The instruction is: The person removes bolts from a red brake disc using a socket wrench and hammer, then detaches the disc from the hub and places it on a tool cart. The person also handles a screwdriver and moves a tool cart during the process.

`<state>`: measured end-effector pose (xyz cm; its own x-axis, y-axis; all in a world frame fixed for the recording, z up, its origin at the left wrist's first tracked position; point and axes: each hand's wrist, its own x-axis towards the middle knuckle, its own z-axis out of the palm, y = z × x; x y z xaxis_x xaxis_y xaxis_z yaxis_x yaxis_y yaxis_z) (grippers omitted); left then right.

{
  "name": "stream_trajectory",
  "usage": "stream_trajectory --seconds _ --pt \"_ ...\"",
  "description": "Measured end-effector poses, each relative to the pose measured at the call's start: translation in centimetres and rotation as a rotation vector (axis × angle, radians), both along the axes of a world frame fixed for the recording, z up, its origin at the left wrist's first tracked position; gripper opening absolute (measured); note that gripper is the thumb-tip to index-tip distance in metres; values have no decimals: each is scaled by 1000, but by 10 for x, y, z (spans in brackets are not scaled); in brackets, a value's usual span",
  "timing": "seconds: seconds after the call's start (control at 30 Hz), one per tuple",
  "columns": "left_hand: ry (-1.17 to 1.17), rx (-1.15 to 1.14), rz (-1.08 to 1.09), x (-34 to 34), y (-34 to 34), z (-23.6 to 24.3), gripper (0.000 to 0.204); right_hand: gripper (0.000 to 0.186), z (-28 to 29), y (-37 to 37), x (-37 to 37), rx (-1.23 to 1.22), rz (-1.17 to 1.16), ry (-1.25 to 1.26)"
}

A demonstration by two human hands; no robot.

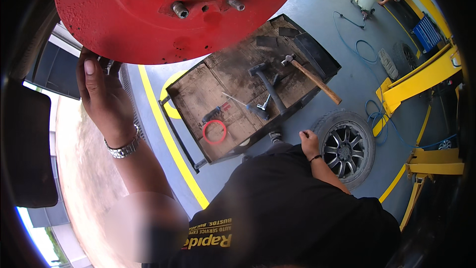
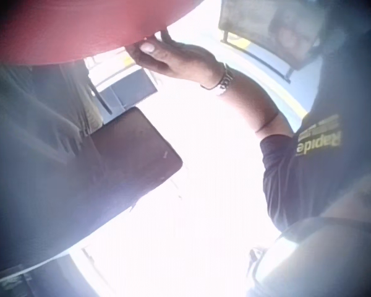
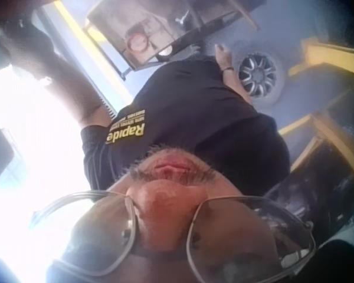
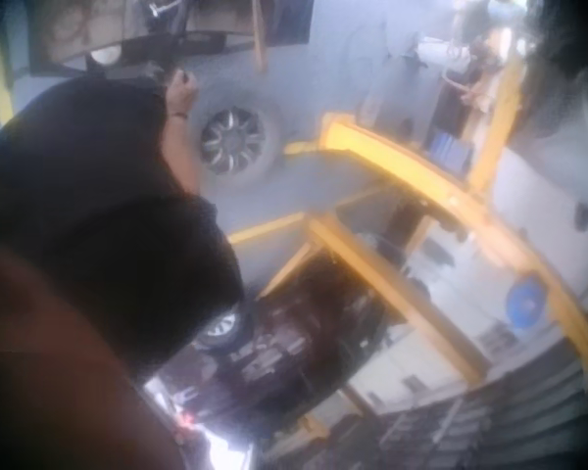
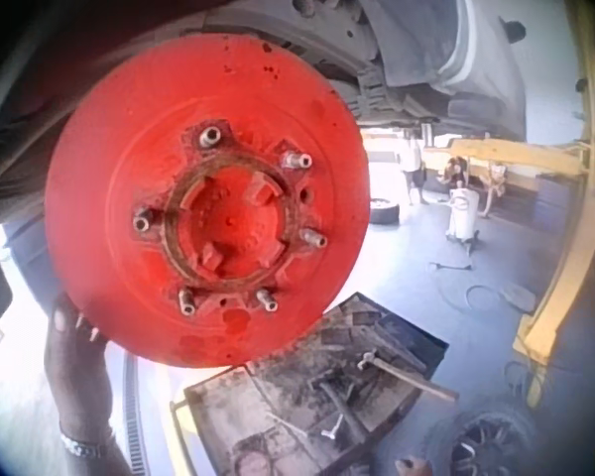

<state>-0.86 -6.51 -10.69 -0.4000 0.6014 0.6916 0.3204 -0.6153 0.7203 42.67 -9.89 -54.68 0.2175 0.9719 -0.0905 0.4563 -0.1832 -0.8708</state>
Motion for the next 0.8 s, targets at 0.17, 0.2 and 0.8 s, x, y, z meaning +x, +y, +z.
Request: stream_trajectory --seconds 0.17,0.2,0.8 --pt "-256 52 72 29 17 9 62 17 48 38 24 412 96 -401" --pt "-267 74 87 31 19 11 62 21 59 61 28 450 93 -537" --pt "-495 4 -4 26 25 29 43 29 50 193 63 -541 327 599"
